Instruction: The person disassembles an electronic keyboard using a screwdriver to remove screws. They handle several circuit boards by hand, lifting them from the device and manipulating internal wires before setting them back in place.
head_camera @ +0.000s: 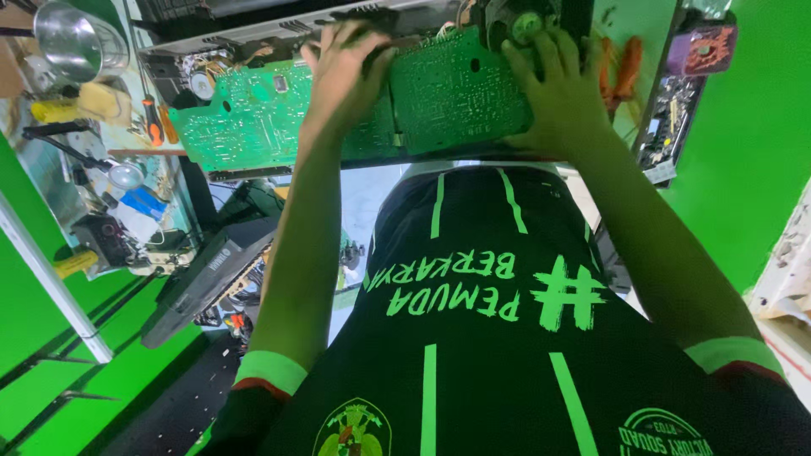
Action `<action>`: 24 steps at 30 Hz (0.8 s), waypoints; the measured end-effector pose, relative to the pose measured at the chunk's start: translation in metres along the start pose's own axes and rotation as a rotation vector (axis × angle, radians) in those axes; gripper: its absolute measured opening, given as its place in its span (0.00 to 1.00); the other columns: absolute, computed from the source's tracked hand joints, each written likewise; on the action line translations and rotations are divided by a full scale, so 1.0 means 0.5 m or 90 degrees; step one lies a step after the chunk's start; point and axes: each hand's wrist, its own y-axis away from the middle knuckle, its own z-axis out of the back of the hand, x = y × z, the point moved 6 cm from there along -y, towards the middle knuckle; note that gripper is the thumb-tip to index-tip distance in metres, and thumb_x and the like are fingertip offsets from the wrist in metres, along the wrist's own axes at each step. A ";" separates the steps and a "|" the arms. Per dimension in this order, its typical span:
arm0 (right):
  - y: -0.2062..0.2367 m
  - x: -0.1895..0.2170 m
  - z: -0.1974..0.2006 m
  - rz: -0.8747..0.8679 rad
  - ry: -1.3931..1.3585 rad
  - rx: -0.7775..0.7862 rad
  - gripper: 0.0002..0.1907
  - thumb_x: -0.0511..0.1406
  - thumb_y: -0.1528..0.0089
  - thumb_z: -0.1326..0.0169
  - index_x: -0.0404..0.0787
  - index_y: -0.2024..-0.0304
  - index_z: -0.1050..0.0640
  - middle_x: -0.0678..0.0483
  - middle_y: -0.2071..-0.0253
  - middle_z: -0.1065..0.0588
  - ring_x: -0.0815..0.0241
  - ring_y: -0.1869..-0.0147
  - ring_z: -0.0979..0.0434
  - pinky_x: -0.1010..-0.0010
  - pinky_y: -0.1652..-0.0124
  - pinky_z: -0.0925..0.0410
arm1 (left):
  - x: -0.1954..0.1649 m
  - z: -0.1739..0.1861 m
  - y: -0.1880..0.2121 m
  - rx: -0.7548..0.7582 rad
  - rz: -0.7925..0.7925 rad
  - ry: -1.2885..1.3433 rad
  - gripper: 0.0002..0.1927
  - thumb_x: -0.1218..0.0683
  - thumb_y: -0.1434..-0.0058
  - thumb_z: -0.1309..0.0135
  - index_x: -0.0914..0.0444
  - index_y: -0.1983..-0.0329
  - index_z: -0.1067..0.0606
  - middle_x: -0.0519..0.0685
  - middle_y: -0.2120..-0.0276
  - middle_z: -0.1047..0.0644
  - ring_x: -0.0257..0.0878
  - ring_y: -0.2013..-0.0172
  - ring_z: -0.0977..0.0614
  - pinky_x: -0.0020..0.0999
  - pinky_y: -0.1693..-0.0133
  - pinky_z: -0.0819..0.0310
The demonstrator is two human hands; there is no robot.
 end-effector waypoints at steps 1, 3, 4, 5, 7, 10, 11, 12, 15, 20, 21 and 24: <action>-0.003 -0.004 -0.007 -0.010 0.015 0.006 0.70 0.63 0.57 0.31 0.55 0.17 0.46 0.34 0.23 0.46 0.31 0.20 0.54 0.28 0.30 0.62 | 0.001 -0.003 -0.005 0.018 0.015 0.011 0.08 0.49 0.31 0.42 0.53 0.51 0.19 0.48 0.45 0.23 0.50 0.40 0.29 0.71 0.43 0.50; -0.001 -0.009 -0.014 -0.016 0.024 0.001 0.71 0.62 0.58 0.31 0.56 0.17 0.46 0.34 0.24 0.45 0.32 0.20 0.53 0.27 0.30 0.61 | 0.003 -0.005 -0.020 0.050 0.040 0.032 0.07 0.49 0.28 0.44 0.52 0.51 0.20 0.47 0.46 0.22 0.49 0.40 0.28 0.74 0.39 0.53; 0.006 -0.010 -0.014 -0.013 0.018 -0.006 0.71 0.62 0.55 0.31 0.57 0.15 0.46 0.35 0.23 0.45 0.32 0.18 0.53 0.26 0.28 0.60 | 0.000 -0.004 -0.022 0.054 0.033 0.042 0.07 0.49 0.29 0.44 0.53 0.51 0.20 0.47 0.46 0.22 0.51 0.40 0.28 0.76 0.40 0.56; 0.010 -0.010 -0.014 -0.008 0.012 -0.014 0.70 0.62 0.53 0.31 0.57 0.14 0.47 0.36 0.23 0.44 0.33 0.17 0.52 0.26 0.27 0.60 | -0.002 -0.001 -0.027 0.056 0.026 0.050 0.08 0.49 0.30 0.44 0.53 0.52 0.20 0.47 0.46 0.22 0.52 0.40 0.28 0.79 0.42 0.59; 0.015 -0.012 -0.013 -0.006 0.030 -0.013 0.69 0.63 0.54 0.31 0.59 0.15 0.45 0.36 0.24 0.44 0.33 0.18 0.52 0.26 0.28 0.59 | 0.005 0.001 -0.036 0.079 0.048 0.068 0.08 0.48 0.29 0.46 0.52 0.52 0.20 0.45 0.47 0.21 0.50 0.41 0.26 0.80 0.40 0.62; 0.022 -0.010 -0.008 -0.008 0.029 -0.021 0.67 0.64 0.55 0.32 0.60 0.18 0.42 0.37 0.25 0.43 0.33 0.19 0.52 0.25 0.29 0.59 | 0.017 -0.006 -0.040 0.101 0.086 0.100 0.10 0.48 0.26 0.51 0.51 0.49 0.21 0.43 0.49 0.19 0.46 0.43 0.21 0.79 0.37 0.61; 0.023 -0.010 -0.007 -0.010 0.026 -0.027 0.66 0.65 0.56 0.32 0.61 0.19 0.42 0.37 0.26 0.42 0.33 0.19 0.51 0.24 0.30 0.59 | 0.017 -0.003 -0.039 0.072 0.068 0.104 0.10 0.49 0.25 0.52 0.52 0.48 0.21 0.44 0.49 0.19 0.48 0.43 0.22 0.80 0.39 0.61; 0.023 -0.011 -0.008 -0.018 0.017 -0.022 0.66 0.65 0.56 0.32 0.61 0.19 0.41 0.36 0.26 0.42 0.32 0.20 0.51 0.24 0.30 0.59 | 0.017 -0.001 -0.035 0.044 0.056 0.108 0.11 0.50 0.24 0.54 0.53 0.47 0.22 0.46 0.49 0.19 0.50 0.43 0.22 0.81 0.41 0.60; 0.022 -0.015 -0.013 -0.028 0.005 -0.025 0.65 0.66 0.57 0.32 0.60 0.20 0.39 0.36 0.27 0.41 0.33 0.20 0.51 0.26 0.31 0.58 | 0.007 -0.001 -0.026 -0.017 -0.044 0.086 0.12 0.50 0.21 0.57 0.57 0.45 0.26 0.49 0.48 0.22 0.48 0.46 0.20 0.62 0.40 0.36; 0.030 -0.020 -0.019 0.002 -0.008 -0.067 0.66 0.65 0.53 0.32 0.46 0.20 0.41 0.39 0.27 0.41 0.37 0.17 0.50 0.31 0.22 0.56 | 0.037 -0.002 -0.003 0.041 0.005 0.081 0.11 0.53 0.25 0.53 0.60 0.46 0.25 0.52 0.50 0.21 0.49 0.49 0.20 0.54 0.42 0.32; 0.030 -0.022 -0.021 0.002 0.006 -0.070 0.67 0.65 0.53 0.32 0.46 0.20 0.41 0.40 0.27 0.41 0.37 0.17 0.49 0.32 0.22 0.56 | 0.040 0.004 -0.002 0.030 -0.005 0.101 0.11 0.54 0.26 0.52 0.60 0.44 0.25 0.53 0.49 0.21 0.50 0.48 0.21 0.52 0.43 0.30; 0.028 -0.027 -0.025 0.000 0.049 -0.061 0.68 0.65 0.55 0.31 0.46 0.19 0.38 0.40 0.26 0.40 0.37 0.19 0.48 0.34 0.25 0.56 | 0.043 0.012 -0.004 0.011 -0.045 0.093 0.10 0.55 0.27 0.48 0.61 0.45 0.24 0.55 0.48 0.21 0.53 0.46 0.23 0.51 0.44 0.30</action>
